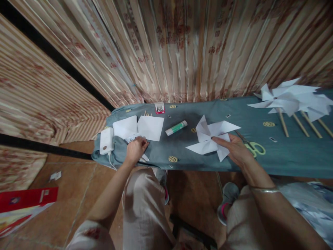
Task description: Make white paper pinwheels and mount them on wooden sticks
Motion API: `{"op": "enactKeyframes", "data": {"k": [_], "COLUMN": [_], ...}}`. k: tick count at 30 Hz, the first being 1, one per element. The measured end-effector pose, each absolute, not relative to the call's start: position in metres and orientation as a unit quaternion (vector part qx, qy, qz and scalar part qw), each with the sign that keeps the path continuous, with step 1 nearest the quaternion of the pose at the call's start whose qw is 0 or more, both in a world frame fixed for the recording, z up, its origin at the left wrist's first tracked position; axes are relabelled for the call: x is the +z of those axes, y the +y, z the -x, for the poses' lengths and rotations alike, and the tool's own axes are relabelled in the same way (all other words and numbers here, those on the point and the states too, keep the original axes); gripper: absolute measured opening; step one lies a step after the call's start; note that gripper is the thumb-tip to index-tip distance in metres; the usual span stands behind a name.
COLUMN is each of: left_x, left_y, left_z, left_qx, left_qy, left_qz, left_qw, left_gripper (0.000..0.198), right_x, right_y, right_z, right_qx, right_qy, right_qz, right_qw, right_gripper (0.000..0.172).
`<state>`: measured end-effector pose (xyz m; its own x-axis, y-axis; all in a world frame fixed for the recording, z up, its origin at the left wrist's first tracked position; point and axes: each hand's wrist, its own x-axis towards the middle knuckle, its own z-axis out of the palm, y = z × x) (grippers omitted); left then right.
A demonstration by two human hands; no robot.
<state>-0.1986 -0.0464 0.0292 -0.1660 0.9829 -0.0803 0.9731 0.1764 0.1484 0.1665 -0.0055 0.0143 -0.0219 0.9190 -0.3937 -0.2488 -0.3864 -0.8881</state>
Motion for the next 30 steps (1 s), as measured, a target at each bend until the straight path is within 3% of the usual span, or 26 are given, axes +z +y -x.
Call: {"op": "enactKeyframes", "data": {"k": [9, 19, 24, 30], "left_x": [0.033, 0.040, 0.038, 0.031], "left_y": [-0.035, -0.091, -0.075, -0.056], "left_z": [0.197, 0.177, 0.175, 0.175], "left_qx": [-0.023, -0.039, -0.020, 0.018], "left_qy": [0.782, 0.732, 0.748, 0.762], "left_qz": [-0.617, -0.647, -0.642, -0.611], "left_qw": [0.084, 0.210, 0.169, 0.213], "left_gripper": [0.026, 0.024, 0.031, 0.019], "right_x": [0.017, 0.024, 0.025, 0.025], "right_y": [-0.007, -0.010, -0.012, -0.013], "right_z": [-0.168, -0.171, -0.169, -0.168], "right_qx": [0.643, 0.645, 0.651, 0.646], "right_qy": [-0.312, -0.337, -0.348, -0.344], "right_qz": [0.533, 0.515, 0.503, 0.500], "right_qw": [0.453, 0.453, 0.450, 0.463], "right_gripper": [0.040, 0.040, 0.039, 0.041]}}
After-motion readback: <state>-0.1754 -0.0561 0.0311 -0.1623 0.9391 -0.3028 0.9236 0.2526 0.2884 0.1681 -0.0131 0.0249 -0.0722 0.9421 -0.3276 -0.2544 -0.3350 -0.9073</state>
